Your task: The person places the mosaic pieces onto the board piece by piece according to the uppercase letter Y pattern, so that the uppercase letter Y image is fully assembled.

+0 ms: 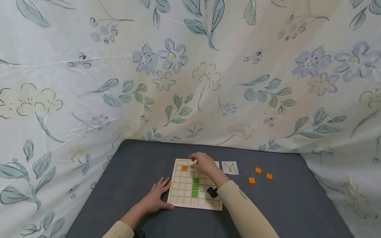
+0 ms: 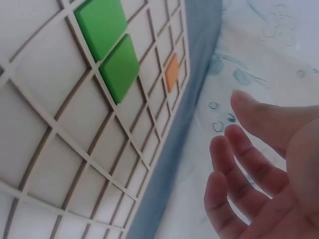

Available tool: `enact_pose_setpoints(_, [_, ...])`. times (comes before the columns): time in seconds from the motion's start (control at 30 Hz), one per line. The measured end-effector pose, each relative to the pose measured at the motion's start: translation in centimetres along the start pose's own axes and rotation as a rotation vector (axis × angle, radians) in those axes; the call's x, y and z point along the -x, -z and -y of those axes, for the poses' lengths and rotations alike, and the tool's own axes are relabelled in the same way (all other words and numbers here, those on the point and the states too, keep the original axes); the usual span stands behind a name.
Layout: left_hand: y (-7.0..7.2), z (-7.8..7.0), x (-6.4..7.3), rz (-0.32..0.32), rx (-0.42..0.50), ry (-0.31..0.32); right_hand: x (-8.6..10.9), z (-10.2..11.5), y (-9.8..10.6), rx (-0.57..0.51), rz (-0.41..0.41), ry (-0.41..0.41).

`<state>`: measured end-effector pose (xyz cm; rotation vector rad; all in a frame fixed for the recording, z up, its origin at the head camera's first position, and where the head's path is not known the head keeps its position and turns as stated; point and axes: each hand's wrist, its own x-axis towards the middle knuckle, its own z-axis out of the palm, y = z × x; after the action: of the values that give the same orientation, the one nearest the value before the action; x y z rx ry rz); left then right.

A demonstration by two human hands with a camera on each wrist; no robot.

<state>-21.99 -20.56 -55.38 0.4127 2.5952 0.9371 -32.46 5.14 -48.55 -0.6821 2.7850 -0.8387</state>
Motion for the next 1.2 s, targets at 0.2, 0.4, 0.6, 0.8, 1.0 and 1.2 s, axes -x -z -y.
enact_pose_setpoints(0.2, [-0.2, 0.1, 0.2, -0.005, 0.005, -0.004, 1.9, 0.3, 0.8, -0.006, -0.035, 0.027])
enact_pose_setpoints(0.4, [-0.2, 0.2, 0.0, 0.000, 0.004, -0.015, 3.3, 0.4, 1.2, -0.059, -0.097, 0.039])
enact_pose_setpoints(0.6, [-0.1, 0.1, 0.0, 0.000, 0.003, -0.010, 4.7, 0.3, 1.7, -0.084, -0.175, 0.031])
enact_pose_setpoints(0.8, [-0.2, -0.1, 0.2, -0.003, 0.004, -0.005, 6.3, -0.3, 2.0, -0.093, -0.209, 0.010])
enact_pose_setpoints(1.0, [-0.5, -0.2, 0.6, -0.008, 0.012, -0.007, 8.0, -1.1, 2.4, -0.085, -0.244, -0.034])
enact_pose_setpoints(1.2, [-0.8, -0.4, 1.0, -0.017, 0.026, -0.009, 9.5, -2.3, 2.7, -0.076, -0.281, -0.071])
